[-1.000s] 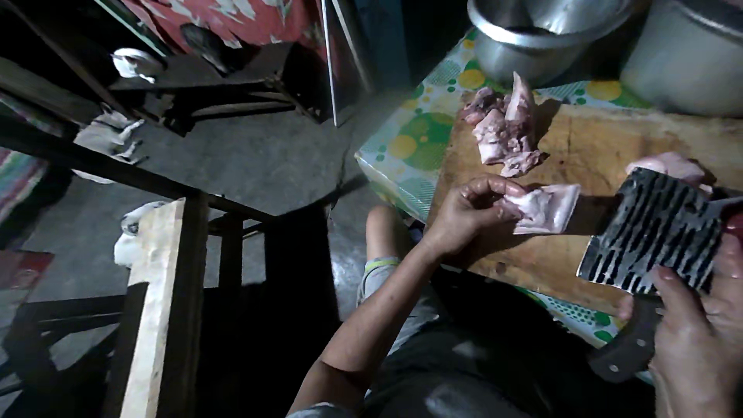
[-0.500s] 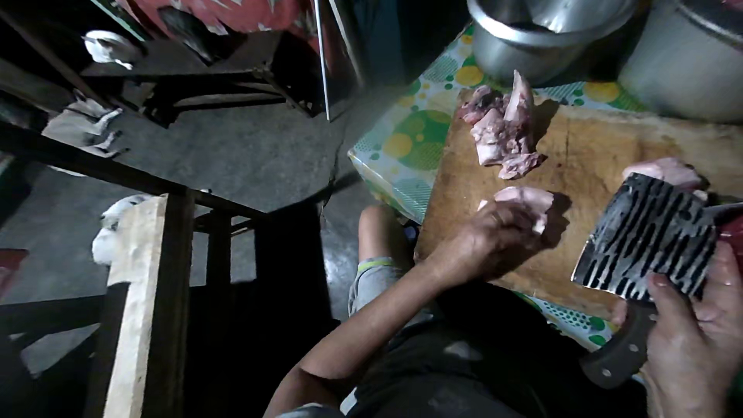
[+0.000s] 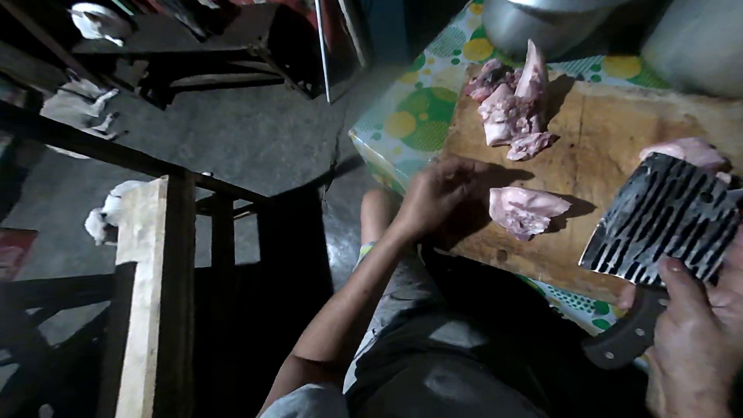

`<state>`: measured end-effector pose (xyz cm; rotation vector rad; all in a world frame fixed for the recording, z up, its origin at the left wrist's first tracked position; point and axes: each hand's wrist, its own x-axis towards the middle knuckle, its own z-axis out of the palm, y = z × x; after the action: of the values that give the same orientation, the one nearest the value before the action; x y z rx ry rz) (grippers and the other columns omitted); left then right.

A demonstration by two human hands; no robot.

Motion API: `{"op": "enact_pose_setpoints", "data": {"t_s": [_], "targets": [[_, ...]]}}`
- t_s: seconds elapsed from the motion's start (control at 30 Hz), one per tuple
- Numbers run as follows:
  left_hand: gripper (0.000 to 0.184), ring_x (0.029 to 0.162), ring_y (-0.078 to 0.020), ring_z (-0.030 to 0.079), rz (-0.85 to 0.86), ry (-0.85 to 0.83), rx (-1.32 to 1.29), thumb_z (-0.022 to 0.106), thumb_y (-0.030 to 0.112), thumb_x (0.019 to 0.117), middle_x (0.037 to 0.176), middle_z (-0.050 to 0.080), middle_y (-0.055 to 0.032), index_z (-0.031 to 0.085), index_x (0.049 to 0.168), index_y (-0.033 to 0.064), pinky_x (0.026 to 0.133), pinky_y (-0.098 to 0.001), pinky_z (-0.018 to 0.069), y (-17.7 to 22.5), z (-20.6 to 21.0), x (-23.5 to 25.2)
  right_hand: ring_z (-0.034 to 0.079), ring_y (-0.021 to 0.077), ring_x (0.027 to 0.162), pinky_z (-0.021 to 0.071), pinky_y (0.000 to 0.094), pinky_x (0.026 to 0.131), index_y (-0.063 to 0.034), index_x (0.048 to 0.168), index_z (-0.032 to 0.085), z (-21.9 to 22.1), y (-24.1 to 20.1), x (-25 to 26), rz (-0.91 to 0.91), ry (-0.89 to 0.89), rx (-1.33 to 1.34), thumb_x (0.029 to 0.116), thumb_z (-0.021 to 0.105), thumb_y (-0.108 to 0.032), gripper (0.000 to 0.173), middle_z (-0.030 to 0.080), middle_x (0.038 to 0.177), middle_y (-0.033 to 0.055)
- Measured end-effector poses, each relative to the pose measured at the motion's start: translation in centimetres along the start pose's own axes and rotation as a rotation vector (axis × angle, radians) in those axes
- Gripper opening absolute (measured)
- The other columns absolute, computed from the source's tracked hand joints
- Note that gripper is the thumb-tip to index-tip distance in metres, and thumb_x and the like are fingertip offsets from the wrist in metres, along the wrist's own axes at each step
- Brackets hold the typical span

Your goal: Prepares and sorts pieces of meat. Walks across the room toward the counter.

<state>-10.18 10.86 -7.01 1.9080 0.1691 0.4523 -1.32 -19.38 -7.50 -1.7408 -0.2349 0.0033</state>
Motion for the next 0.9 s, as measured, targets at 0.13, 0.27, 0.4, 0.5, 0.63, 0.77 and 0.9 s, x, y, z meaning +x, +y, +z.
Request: {"op": "enact_pose_setpoints", "data": {"t_s": [0.13,0.27,0.4,0.5,0.63,0.77,0.9], "targets": [[0.043,0.125,-0.0202,0.061,0.191,-0.212,0.137,0.079,0.013,0.0886,0.13,0.069,-0.0079,0.07,0.131,0.0085,0.109,-0.0409,0.0477,0.0,1.0,1.7,0.06,0.003,0.066,0.0527,0.0215,0.048,-0.007,0.162,0.017,-0.2,0.1,0.0,0.021,0.004,-0.037,0.1026,0.049,-0.01,0.068,0.04,0.153,0.0082],[0.063,0.128,-0.0276,0.058,0.279,-0.422,0.33,0.081,0.014,0.0848,0.138,0.064,-0.0103,0.061,0.144,0.0171,0.107,-0.0442,0.0483,0.3,3.5,1.9,0.061,0.004,0.066,0.0524,0.0212,0.046,-0.0065,0.163,0.016,-0.3,0.3,0.2,0.006,-0.005,-0.025,0.1027,0.048,-0.007,0.068,0.04,0.153,0.0086],[0.046,0.105,-0.0217,0.069,0.074,-0.424,0.164,0.075,0.014,0.0917,0.115,0.071,-0.0134,0.063,0.135,0.0048,0.095,-0.0425,0.057,1.6,4.1,2.6,0.059,0.0045,0.061,0.0524,0.0217,0.045,-0.0075,0.163,0.016,-0.1,0.1,0.1,0.006,-0.014,-0.003,0.1025,0.048,-0.007,0.069,0.042,0.152,0.0074],[0.029,0.074,-0.0118,0.063,-0.3,-0.435,-0.246,0.06,0.013,0.1021,0.095,0.067,-0.0116,0.06,0.128,-0.0019,0.066,-0.0276,0.0551,2.8,4.0,3.4,0.059,0.0037,0.061,0.0515,0.0208,0.044,-0.0067,0.163,0.016,0.3,-0.7,0.0,0.015,-0.002,-0.007,0.1021,0.047,-0.006,0.068,0.043,0.151,0.0077],[0.034,0.054,-0.0032,0.056,-0.486,-0.484,-0.604,0.037,0.022,0.1129,0.077,0.065,-0.0046,0.062,0.116,-0.0003,0.047,-0.0163,0.0459,2.8,3.9,3.6,0.059,0.0025,0.065,0.0498,0.0193,0.044,-0.0068,0.163,0.015,0.6,-1.1,-0.1,0.022,0.005,-0.017,0.1017,0.045,-0.004,0.068,0.038,0.154,0.0076],[0.04,0.055,-0.0008,0.054,-0.515,-0.474,-0.604,0.03,0.027,0.1139,0.075,0.062,-0.001,0.061,0.116,0.003,0.049,-0.0144,0.0456,2.3,4.0,3.0,0.061,0.0028,0.067,0.0503,0.0194,0.044,-0.0052,0.162,0.016,0.6,-1.1,0.0,0.003,-0.006,-0.022,0.1014,0.045,-0.004,0.067,0.04,0.153,0.0081],[0.042,0.056,-0.0034,0.058,-0.572,-0.451,-0.685,0.029,0.032,0.114,0.075,0.061,-0.0009,0.06,0.117,0.0044,0.051,-0.0167,0.0498,2.6,3.9,2.6,0.061,0.0021,0.067,0.0502,0.0184,0.045,-0.0037,0.162,0.015,0.4,-1.0,0.0,-0.001,-0.016,-0.02,0.1015,0.045,-0.003,0.068,0.039,0.154,0.0086]]}}
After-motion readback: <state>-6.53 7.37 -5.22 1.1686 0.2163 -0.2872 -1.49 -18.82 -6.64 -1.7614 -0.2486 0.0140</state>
